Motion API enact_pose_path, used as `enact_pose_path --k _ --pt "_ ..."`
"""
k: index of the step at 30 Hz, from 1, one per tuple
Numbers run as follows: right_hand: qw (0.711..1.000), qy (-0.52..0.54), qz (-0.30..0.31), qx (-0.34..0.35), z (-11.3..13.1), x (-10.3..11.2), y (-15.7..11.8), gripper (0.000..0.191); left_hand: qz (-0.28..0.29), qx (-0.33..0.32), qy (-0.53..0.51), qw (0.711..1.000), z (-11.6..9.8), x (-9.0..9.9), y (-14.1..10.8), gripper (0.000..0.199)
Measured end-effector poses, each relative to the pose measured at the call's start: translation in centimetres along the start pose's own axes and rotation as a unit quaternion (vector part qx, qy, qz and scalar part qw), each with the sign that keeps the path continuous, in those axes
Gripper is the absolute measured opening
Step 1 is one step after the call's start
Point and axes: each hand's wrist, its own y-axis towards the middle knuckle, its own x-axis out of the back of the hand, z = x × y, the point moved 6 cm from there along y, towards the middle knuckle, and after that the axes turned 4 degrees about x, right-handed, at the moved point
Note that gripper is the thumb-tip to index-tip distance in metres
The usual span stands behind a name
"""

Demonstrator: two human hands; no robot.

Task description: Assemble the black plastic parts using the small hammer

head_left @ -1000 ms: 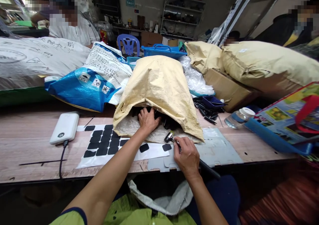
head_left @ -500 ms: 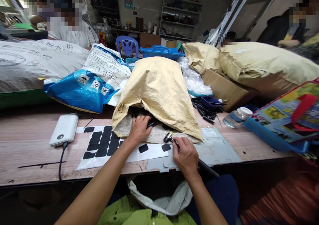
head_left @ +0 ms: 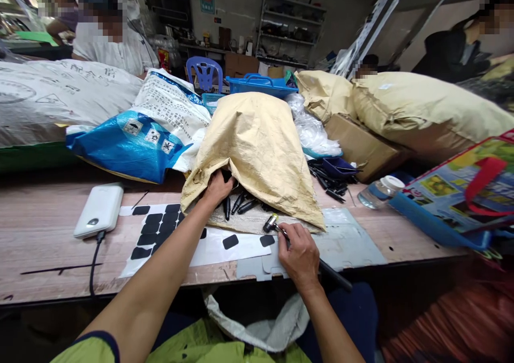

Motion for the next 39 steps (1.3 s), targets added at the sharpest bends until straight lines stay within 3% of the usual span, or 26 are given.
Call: enact_pose_path --k 8,17,21,39 --pt "1.0 -0.003 0.012 -0.012 -0.1 -0.2 0.0 0.019 0.025 -0.03 -0.042 0.998 -1.4 -1.4 0.3 0.053" --pt "1.0 0.002 0.012 -0.012 -0.1 -0.1 0.1 0.02 0.029 -0.024 0.051 0.998 -1.5 -0.9 -3.8 0.049" --pt "1.0 0.003 0.017 -0.014 -0.2 -0.3 0.1 0.019 0.035 -0.052 0.052 0.997 -2.0 -0.9 -4.9 0.045" --pt "0.999 0.022 0.037 -0.017 -0.2 -0.2 0.5 0.017 0.02 -0.033 0.058 0.998 -2.9 -1.0 -4.7 0.04"
